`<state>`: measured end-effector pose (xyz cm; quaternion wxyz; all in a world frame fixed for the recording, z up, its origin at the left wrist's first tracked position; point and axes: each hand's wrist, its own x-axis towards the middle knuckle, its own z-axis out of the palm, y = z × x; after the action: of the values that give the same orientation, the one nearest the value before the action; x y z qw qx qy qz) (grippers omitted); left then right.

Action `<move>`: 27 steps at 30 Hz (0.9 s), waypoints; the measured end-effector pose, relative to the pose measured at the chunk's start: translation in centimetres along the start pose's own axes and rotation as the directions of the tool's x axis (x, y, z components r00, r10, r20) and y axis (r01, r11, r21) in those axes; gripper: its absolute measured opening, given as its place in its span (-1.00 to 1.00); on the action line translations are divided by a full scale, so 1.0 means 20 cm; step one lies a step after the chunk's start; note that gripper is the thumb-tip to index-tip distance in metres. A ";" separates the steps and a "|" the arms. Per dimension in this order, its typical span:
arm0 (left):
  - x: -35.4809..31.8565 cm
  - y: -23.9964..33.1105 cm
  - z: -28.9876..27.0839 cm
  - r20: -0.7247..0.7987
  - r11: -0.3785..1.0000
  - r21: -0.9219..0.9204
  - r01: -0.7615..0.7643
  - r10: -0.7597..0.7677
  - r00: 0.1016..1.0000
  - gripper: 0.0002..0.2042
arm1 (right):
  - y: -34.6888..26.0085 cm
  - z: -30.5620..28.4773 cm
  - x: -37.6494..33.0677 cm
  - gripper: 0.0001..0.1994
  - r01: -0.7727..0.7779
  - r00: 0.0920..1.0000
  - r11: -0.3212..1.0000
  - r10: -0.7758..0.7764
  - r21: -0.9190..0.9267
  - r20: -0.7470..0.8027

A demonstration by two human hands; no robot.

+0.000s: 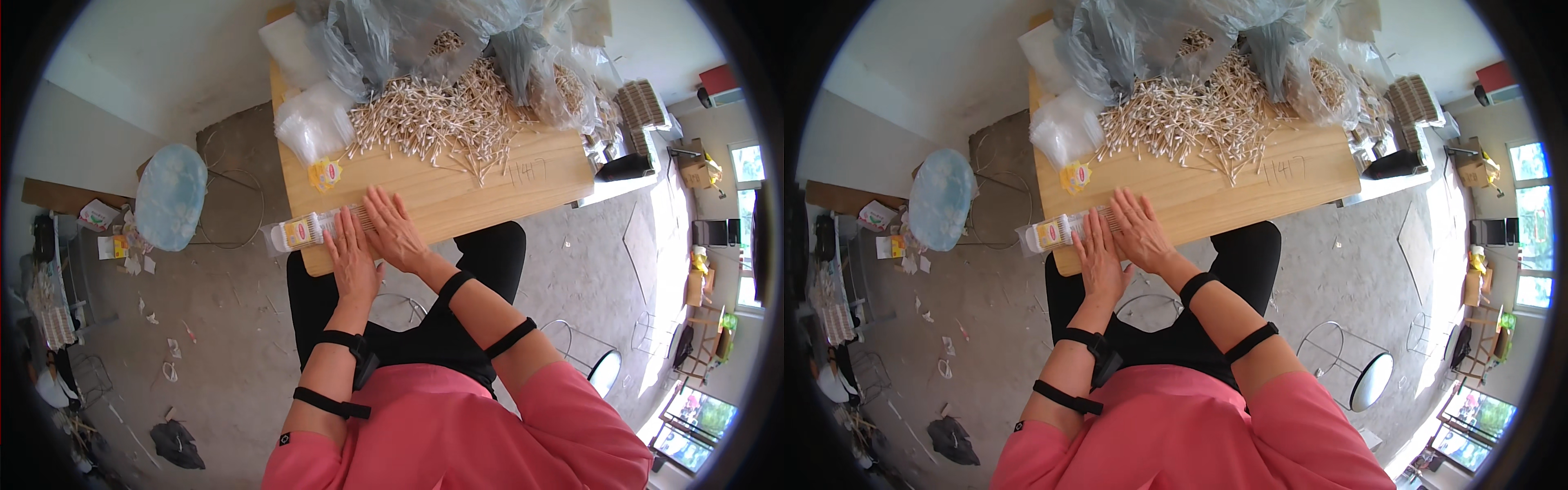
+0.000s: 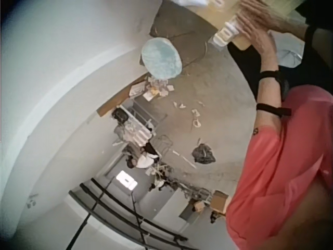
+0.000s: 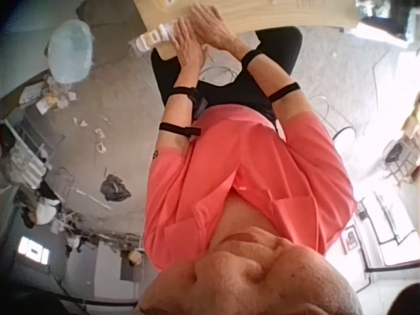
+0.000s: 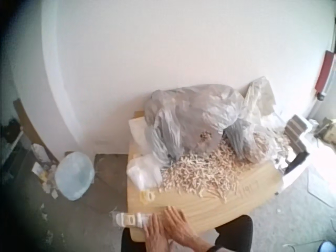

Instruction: Packing cotton swabs into small plastic packets.

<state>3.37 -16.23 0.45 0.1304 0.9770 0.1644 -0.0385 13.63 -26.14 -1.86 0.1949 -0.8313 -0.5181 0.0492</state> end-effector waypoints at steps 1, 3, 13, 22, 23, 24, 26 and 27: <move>0.00 0.00 0.00 0.013 1.000 -0.017 0.005 -0.005 1.000 0.18 | -0.01 0.00 -0.02 -0.40 -0.103 0.989 0.992 0.110 0.073 -0.096; 0.00 0.00 -0.01 0.029 0.999 -0.035 0.015 -0.014 0.999 0.19 | -0.03 -0.01 -0.05 -0.39 -0.194 0.959 0.969 0.220 0.154 -0.177; 0.00 0.01 -0.02 0.054 0.999 -0.046 -0.009 0.011 0.998 0.18 | -0.03 -0.01 0.01 -0.39 -0.064 0.997 0.996 0.066 -0.056 0.035; -0.12 -0.07 -0.08 -0.103 0.981 -0.142 -0.132 0.118 0.988 -0.04 | -0.03 0.03 0.00 -0.39 -0.074 0.997 0.996 0.074 -0.050 -0.004; -0.15 -0.08 -0.08 -0.189 0.966 -0.162 -0.201 0.170 0.967 -0.14 | -0.02 0.03 0.00 -0.39 -0.077 0.997 0.996 0.077 -0.036 0.002; -0.19 -0.07 -0.10 -0.226 0.971 -0.172 -0.167 0.126 0.966 -0.31 | -0.02 0.02 -0.01 -0.39 -0.080 0.997 0.996 0.080 -0.026 0.011; -0.23 -0.09 -0.07 -0.207 0.972 -0.195 -0.130 0.089 0.974 -0.34 | -0.04 -0.01 0.01 -0.39 -0.072 0.997 0.986 0.075 -0.150 0.019; -0.23 -0.10 -0.06 -0.197 0.968 -0.223 -0.113 0.069 0.978 -0.37 | -0.04 -0.01 0.01 -0.39 -0.062 0.997 0.988 0.067 -0.141 0.030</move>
<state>-1.55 -15.56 1.62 0.2295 0.9607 0.1343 0.0792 13.06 -25.63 -1.38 0.1253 -0.8583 -0.4965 0.0335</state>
